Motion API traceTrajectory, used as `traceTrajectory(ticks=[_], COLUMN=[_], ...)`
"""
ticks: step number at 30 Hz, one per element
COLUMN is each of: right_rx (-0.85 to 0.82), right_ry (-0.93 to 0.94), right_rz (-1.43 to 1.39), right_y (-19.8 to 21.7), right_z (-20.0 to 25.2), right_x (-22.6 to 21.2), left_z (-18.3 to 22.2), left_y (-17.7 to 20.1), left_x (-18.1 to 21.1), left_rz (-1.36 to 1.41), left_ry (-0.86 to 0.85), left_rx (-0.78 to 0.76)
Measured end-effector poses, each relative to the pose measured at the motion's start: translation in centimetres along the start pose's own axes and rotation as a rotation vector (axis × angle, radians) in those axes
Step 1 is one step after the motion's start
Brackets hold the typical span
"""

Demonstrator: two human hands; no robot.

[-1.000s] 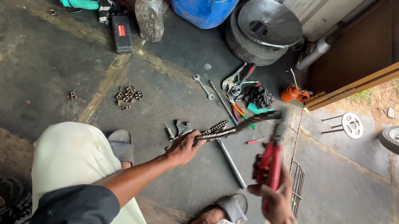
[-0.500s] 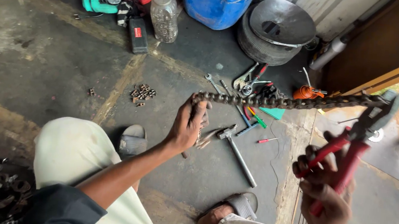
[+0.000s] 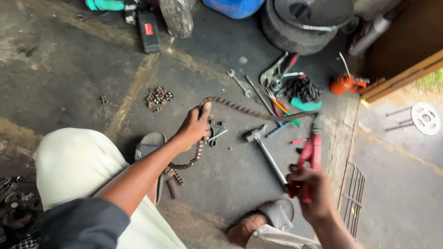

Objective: The person sits on the workshop floor and works on a motorcycle drive chain, using pliers and a hammer to press out and separate chain links, handling chain links and small pins one at a time on the floor.

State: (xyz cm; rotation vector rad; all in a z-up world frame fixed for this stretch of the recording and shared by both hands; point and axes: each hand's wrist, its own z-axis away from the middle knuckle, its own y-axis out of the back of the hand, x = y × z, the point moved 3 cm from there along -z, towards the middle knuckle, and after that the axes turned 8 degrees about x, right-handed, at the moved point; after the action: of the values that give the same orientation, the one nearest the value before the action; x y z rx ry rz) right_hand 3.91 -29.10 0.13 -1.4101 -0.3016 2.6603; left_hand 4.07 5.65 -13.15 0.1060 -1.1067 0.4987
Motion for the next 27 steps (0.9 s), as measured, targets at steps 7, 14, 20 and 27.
traceTrajectory(ticks=[7, 14, 20, 27], right_rx=[0.071, 0.133, 0.223, 0.185], right_ry=[-0.192, -0.344, -0.425, -0.396], right_rz=[0.294, 0.509, 0.537, 0.555], right_y=[-2.4, -2.1, 1.7, -0.1], right_z=[0.9, -0.3, -5.2, -3.7], right_x=[5.1, 8.5, 12.0, 12.1], left_z=[-10.8, -2.6, 4.0, -0.3], left_y=[4.7, 0.8, -3.7, -10.3], left_x=[-18.6, -9.9, -4.1, -15.9], left_rz=[-0.81, -1.11, -1.043, -0.901], left_ry=[-0.02, 0.126, -0.098, -0.398], left_rx=[0.252, 0.254, -0.013, -0.179])
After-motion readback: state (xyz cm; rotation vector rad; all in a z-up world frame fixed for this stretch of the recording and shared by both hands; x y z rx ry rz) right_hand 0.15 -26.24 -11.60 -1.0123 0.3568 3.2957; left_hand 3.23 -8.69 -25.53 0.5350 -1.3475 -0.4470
